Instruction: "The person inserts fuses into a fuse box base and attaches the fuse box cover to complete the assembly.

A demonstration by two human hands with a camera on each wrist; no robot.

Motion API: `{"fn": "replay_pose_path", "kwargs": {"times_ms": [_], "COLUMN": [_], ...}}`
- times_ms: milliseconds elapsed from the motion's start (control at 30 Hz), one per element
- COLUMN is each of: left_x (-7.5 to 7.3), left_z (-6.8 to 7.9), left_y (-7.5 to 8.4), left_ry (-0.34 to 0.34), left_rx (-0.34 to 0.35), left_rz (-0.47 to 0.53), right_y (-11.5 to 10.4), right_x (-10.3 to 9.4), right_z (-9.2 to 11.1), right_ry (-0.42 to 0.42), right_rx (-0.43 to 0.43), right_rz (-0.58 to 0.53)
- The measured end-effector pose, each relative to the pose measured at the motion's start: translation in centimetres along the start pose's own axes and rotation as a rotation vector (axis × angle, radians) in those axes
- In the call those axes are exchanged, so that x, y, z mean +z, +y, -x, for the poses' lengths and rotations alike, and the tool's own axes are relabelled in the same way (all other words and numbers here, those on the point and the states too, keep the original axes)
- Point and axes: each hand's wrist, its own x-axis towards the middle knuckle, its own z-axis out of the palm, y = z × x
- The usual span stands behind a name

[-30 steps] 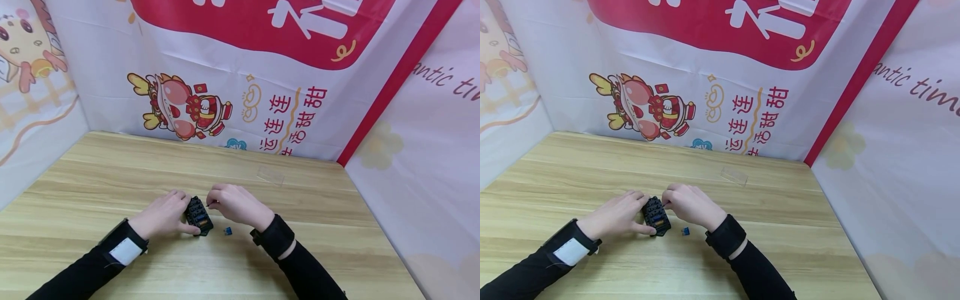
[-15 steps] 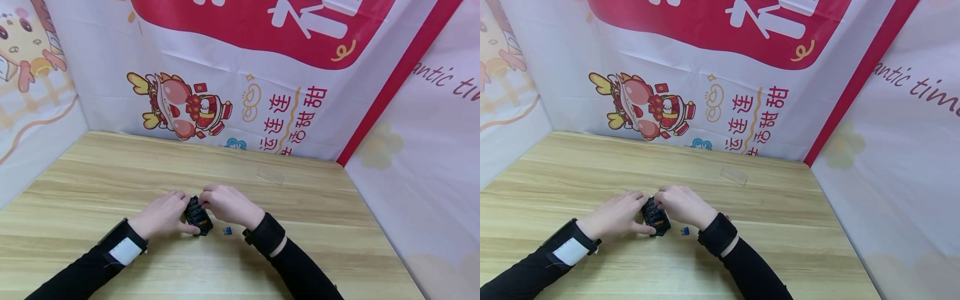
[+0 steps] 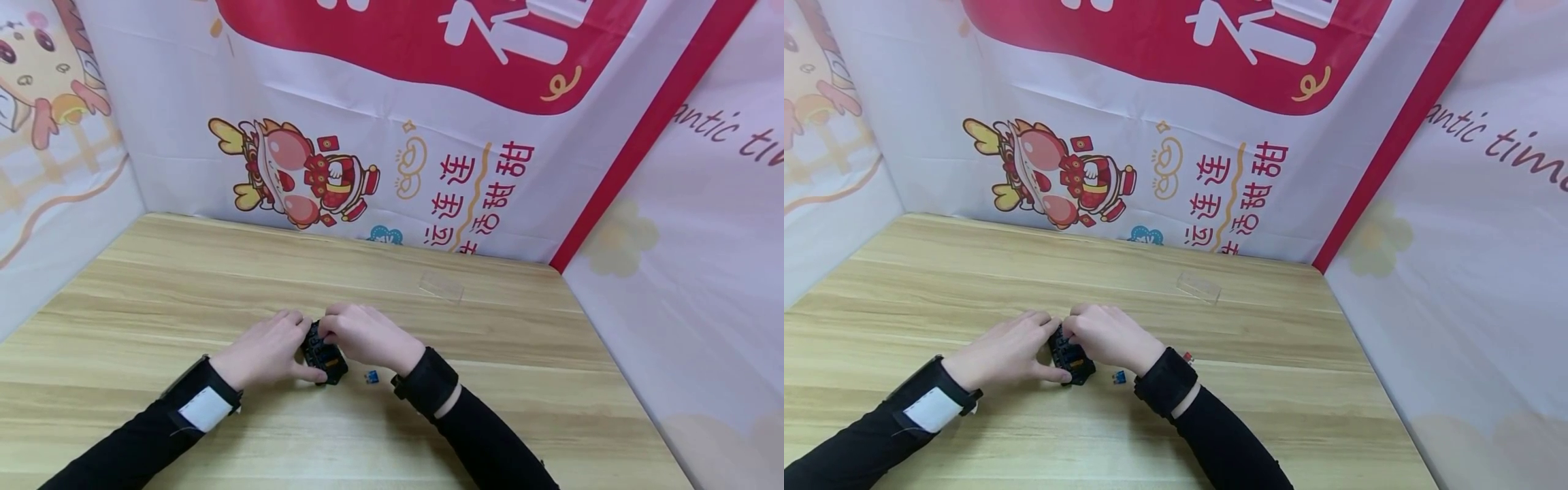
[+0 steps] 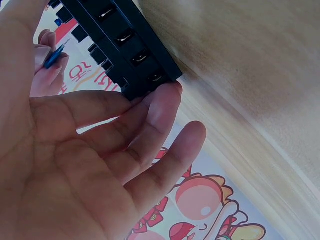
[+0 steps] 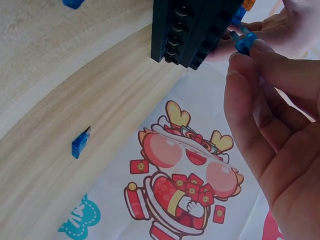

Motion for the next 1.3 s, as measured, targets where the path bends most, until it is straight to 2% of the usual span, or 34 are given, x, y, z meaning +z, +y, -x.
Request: {"fn": "replay_pose_path", "kwargs": {"times_ms": [800, 1300], "left_x": [0.1, 0.1], "left_z": [0.0, 0.0], "left_y": [0.0, 0.0], "left_ry": [0.022, 0.030], "left_rx": [0.018, 0.021], "left_rz": [-0.003, 0.000], "right_y": [0.0, 0.0], "right_x": [0.8, 0.9], "right_z": [-0.1, -0.2], "right_ry": [-0.034, 0.009], "right_rx": [-0.001, -0.023], "right_rz": [0.026, 0.024]}}
